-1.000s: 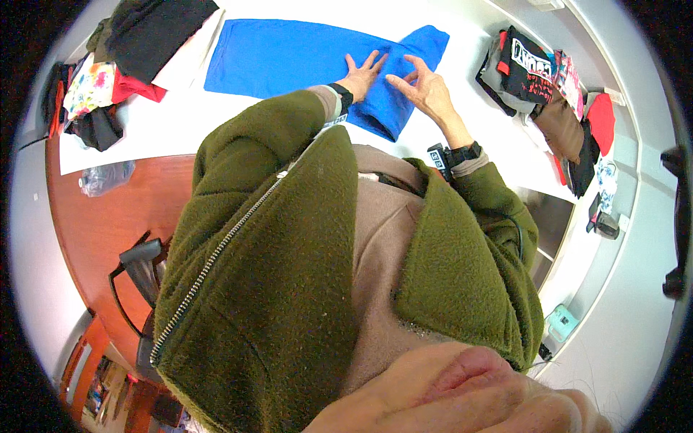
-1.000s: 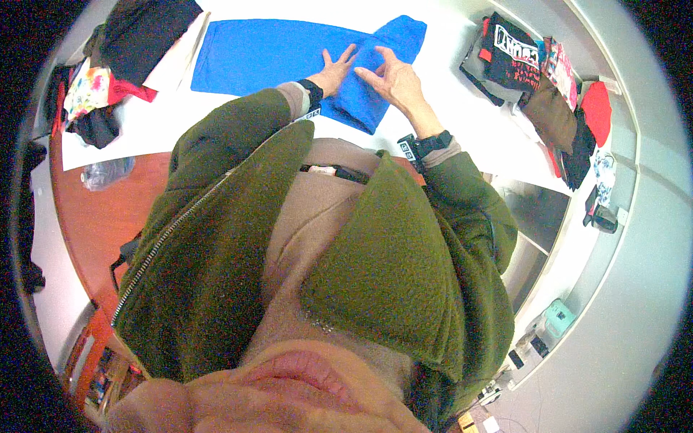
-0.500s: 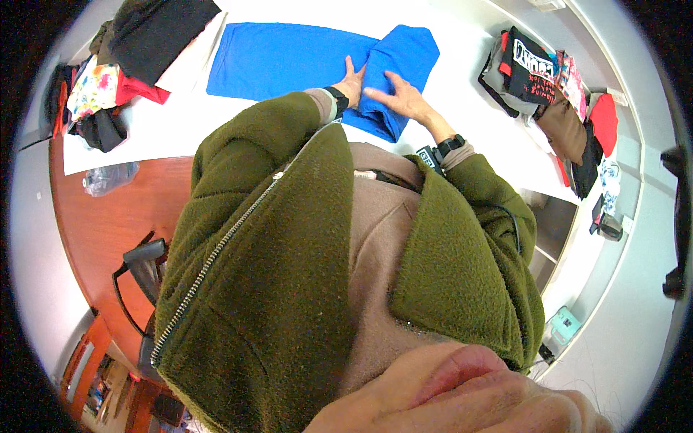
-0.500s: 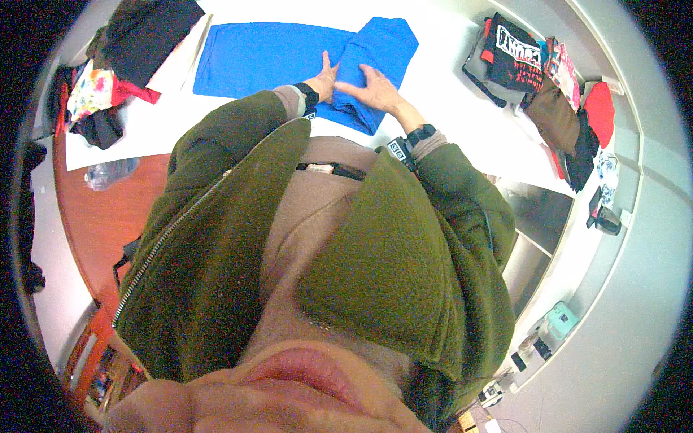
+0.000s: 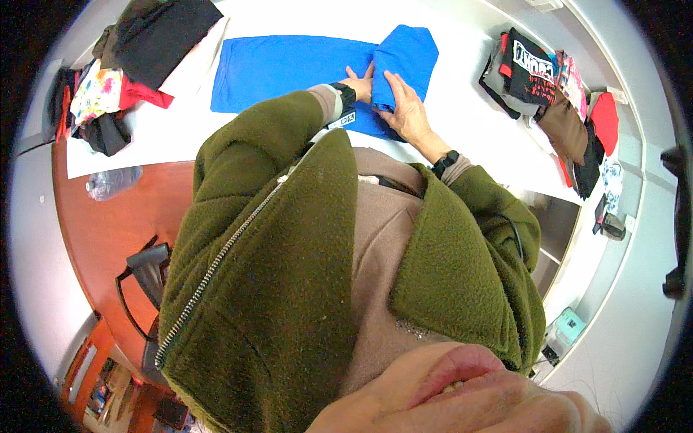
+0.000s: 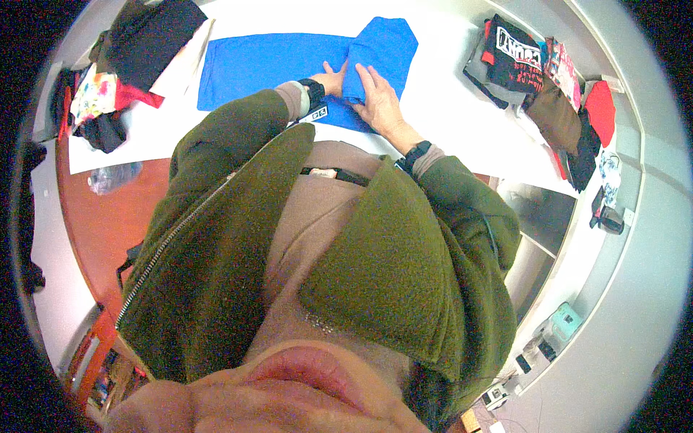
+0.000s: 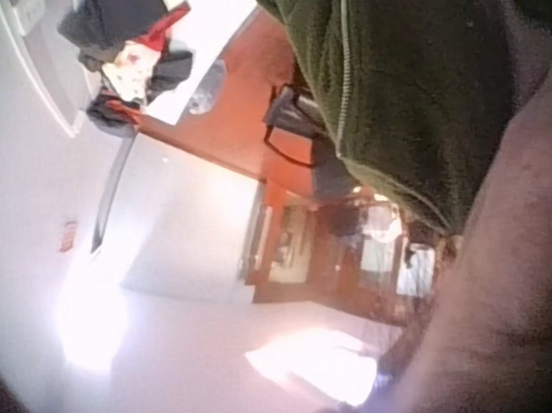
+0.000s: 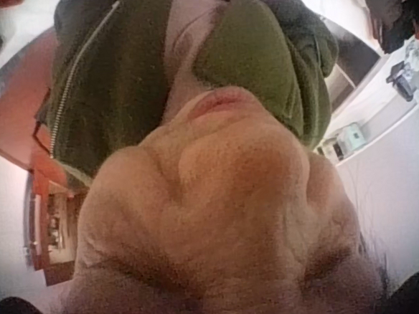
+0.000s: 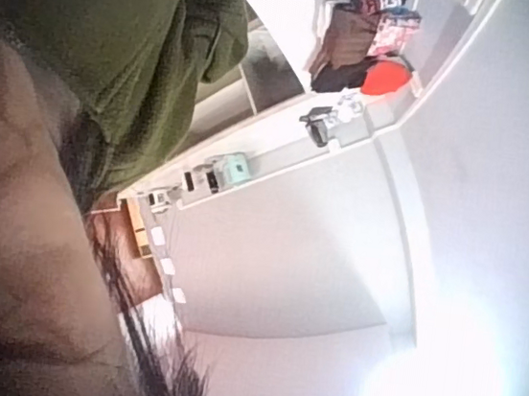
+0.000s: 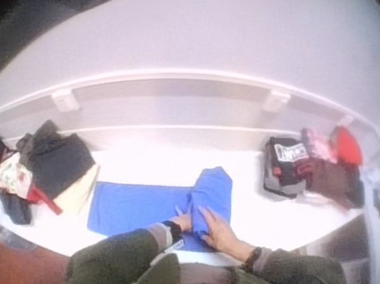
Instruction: The person folds a pair of gray trousers, a black and red t-shirt, and a blue long-sleeved shirt on a white table. Each item is smoothed, folded in half, and then folded again into a compact rectangle before being placed on a growing stack.
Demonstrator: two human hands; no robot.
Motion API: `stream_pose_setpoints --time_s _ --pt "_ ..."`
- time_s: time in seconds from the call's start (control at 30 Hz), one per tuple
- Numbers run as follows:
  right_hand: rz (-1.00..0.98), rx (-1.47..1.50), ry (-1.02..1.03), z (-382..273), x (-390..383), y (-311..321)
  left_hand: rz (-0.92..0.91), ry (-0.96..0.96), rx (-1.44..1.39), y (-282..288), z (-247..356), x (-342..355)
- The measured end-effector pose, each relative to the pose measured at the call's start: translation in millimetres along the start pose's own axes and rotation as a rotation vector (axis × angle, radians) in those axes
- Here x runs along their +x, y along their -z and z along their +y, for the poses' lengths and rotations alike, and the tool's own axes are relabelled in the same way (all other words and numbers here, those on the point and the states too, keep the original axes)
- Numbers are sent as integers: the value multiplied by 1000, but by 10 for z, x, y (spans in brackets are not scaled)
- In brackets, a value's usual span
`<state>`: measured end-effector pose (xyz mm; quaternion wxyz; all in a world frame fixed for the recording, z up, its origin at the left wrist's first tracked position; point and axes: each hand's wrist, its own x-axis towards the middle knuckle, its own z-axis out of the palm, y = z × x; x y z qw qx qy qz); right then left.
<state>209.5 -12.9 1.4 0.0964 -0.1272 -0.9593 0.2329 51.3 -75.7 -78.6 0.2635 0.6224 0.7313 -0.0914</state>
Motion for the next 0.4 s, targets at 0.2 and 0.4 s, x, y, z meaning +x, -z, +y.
stream_pose_setpoints --time_s 0.2,0.4 --pt "-74 80 96 210 -57 -61 8 8 -54 27 25 -47" --pt "-168 33 91 294 -94 89 75 0 -3 60 53 -185"
